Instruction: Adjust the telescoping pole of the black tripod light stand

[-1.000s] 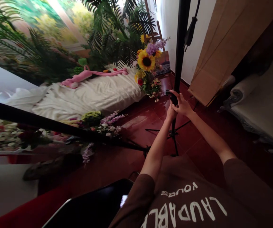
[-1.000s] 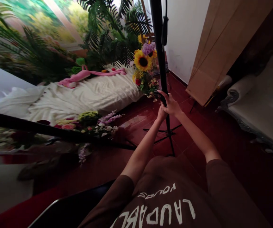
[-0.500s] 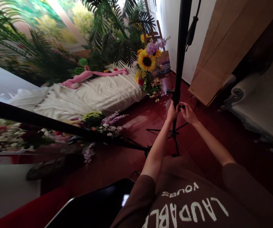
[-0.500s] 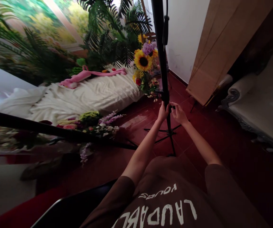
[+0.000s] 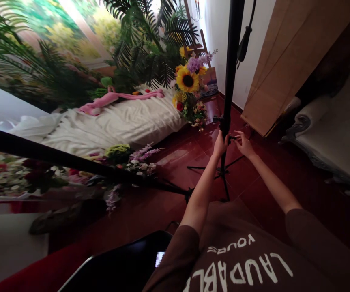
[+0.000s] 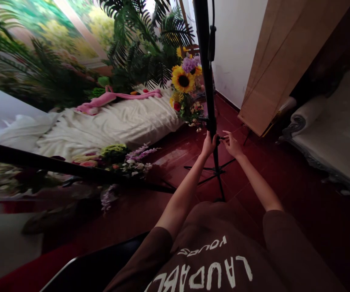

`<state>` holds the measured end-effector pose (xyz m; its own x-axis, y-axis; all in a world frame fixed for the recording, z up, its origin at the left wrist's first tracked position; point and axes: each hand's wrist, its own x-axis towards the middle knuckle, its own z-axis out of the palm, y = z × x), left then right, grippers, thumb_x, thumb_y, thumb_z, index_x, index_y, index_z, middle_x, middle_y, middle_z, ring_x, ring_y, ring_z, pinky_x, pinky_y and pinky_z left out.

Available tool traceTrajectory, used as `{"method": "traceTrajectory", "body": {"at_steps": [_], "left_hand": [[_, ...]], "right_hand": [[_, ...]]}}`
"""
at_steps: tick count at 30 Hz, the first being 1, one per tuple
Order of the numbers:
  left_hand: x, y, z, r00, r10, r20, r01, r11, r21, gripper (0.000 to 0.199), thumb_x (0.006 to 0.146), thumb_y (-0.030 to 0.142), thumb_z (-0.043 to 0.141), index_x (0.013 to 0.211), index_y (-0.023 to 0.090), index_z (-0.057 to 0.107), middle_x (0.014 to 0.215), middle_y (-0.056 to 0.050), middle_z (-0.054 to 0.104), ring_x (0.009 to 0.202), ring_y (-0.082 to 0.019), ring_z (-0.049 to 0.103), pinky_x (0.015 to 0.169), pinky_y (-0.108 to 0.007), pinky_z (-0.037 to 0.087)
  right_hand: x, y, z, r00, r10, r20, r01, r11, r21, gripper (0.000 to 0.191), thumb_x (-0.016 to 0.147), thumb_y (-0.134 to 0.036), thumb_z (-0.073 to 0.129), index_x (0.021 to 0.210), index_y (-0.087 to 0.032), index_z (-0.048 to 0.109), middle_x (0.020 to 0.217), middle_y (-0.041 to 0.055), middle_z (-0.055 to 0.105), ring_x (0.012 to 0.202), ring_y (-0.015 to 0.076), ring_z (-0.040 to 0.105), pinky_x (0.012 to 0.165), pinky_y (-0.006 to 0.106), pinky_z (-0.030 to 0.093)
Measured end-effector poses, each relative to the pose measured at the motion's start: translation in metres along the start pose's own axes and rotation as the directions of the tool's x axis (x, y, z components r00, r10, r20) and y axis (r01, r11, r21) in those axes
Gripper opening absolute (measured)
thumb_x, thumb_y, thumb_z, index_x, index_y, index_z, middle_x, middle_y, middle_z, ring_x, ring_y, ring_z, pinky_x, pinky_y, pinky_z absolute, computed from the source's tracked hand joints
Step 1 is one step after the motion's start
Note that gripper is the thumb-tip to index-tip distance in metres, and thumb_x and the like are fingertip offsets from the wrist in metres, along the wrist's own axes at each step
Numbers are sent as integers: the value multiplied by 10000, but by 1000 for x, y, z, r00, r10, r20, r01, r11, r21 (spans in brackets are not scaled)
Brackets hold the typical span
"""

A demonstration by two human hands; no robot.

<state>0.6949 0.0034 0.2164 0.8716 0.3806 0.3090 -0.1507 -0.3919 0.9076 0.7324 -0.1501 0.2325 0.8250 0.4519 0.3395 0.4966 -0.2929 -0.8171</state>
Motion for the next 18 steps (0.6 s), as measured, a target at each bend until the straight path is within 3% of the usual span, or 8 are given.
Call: {"method": "traceTrajectory", "body": {"at_steps": [5,9,11,14,18], "left_hand": [[0,1,0,1000,13,-24,-13,1000,-11,434,931,363,563,1314,165,510,1111,-145,687,957,-207,681,828,-301,514],[0,0,-1,1000,-14,-13,14,1000,5,422,934,358,559,1299,152,515,1044,-132,699,878,-192,686,779,-279,513],[0,1,-2,1000,-16,-12,16,1000,3,414,931,358,567,1290,156,523,1043,-127,700,886,-190,685,784,-273,511],[-1,5,-4,1000,-27,-9,28,999,17,418,926,367,582,1292,173,531,1049,-121,704,911,-195,689,803,-274,508],[-4,18,-7,997,-79,-6,80,992,99,446,925,395,581,1319,193,528,1082,-121,708,948,-228,699,839,-315,516]], "right_hand": [[2,-1,4,988,142,-55,-132,978,163,668,807,-465,709,1370,-241,428,985,62,694,817,180,662,762,310,560],[11,-16,8,952,302,-48,-271,905,327,555,829,-342,705,1316,-248,457,762,-22,671,635,120,623,578,192,501],[18,-24,10,899,437,-40,-382,823,420,466,844,-277,684,1263,-241,482,668,-56,639,497,93,563,452,156,422],[27,-32,12,774,632,30,-535,629,564,291,851,-205,665,1110,-228,534,613,-77,618,363,55,458,344,129,313],[35,-36,13,644,731,226,-620,324,715,126,860,-86,607,903,-190,551,570,-64,604,352,30,446,318,92,281]]}}
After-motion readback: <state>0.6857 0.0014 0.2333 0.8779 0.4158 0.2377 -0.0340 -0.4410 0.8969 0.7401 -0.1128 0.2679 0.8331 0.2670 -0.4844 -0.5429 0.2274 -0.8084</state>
